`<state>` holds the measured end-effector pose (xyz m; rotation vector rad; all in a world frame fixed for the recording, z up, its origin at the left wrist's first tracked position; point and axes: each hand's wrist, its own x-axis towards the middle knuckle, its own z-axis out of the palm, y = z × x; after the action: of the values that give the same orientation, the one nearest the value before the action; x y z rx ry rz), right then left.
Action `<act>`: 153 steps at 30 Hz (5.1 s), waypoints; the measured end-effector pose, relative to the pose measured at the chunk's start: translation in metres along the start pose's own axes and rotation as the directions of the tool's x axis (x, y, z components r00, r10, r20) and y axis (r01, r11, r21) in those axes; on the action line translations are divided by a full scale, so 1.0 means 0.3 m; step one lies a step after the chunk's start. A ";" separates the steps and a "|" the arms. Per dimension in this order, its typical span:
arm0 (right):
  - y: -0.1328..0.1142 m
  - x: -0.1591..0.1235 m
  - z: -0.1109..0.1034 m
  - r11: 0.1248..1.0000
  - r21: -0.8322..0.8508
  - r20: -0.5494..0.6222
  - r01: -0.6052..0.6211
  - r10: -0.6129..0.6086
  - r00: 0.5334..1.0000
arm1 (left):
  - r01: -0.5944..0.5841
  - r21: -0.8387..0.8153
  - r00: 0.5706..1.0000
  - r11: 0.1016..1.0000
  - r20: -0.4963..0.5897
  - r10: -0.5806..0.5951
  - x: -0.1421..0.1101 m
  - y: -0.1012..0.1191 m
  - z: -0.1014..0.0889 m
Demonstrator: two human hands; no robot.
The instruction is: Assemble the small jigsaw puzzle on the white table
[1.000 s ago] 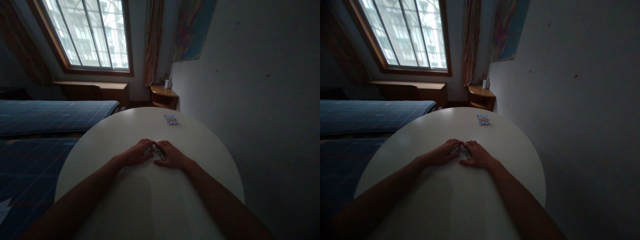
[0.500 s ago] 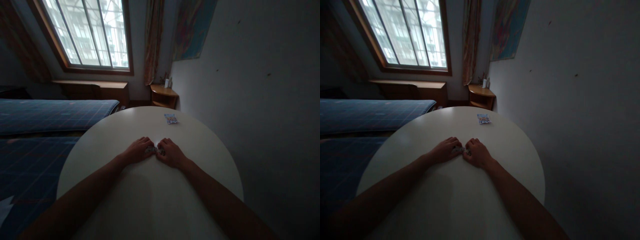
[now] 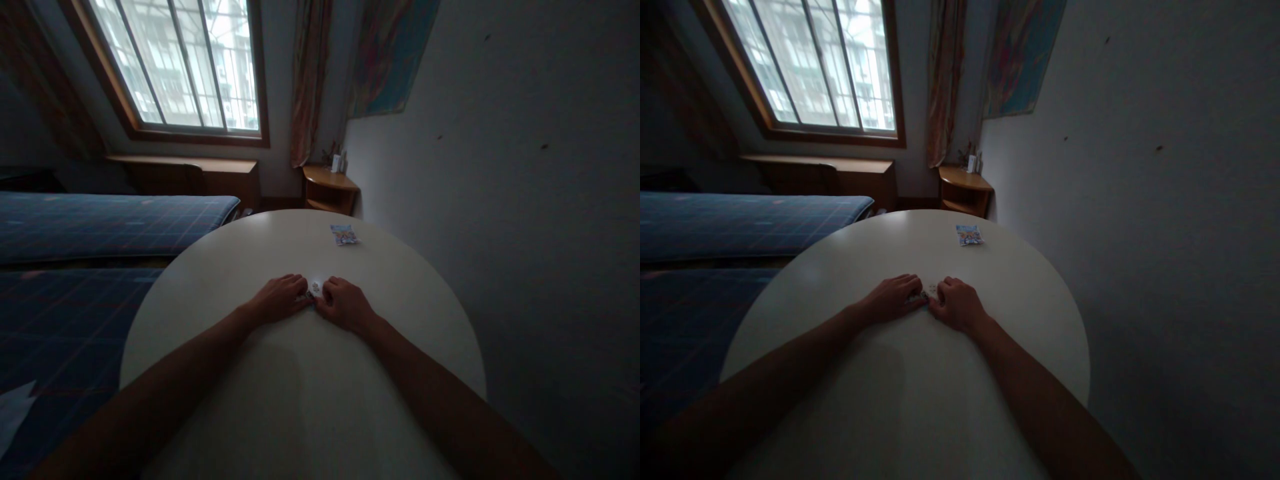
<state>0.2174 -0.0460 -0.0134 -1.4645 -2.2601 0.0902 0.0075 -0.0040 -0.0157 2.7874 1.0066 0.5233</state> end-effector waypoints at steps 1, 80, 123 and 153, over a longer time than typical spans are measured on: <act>0.003 0.000 0.004 0.998 0.058 -0.008 -0.011 0.011 1.000 | 0.002 -0.009 1.000 1.000 -0.005 -0.002 -0.001 -0.001 0.002; 0.344 0.028 -0.055 0.213 0.968 -0.041 -0.130 0.651 0.758 | 0.037 0.164 0.984 0.986 0.166 -0.064 0.142 0.113 0.101; 0.302 0.033 -0.034 0.284 0.941 -0.019 -0.186 0.589 0.808 | 0.437 0.311 0.894 0.844 -0.049 -0.445 0.031 -0.267 -0.008; 0.359 0.343 0.047 0.896 -0.013 0.024 -0.443 0.443 0.896 | 0.585 0.163 0.789 0.795 -0.339 -0.512 0.087 -0.251 0.020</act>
<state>0.2686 0.0943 -0.0234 -1.9682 -1.9021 0.2417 -0.0163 0.0706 -0.0319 2.4500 2.0028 0.7467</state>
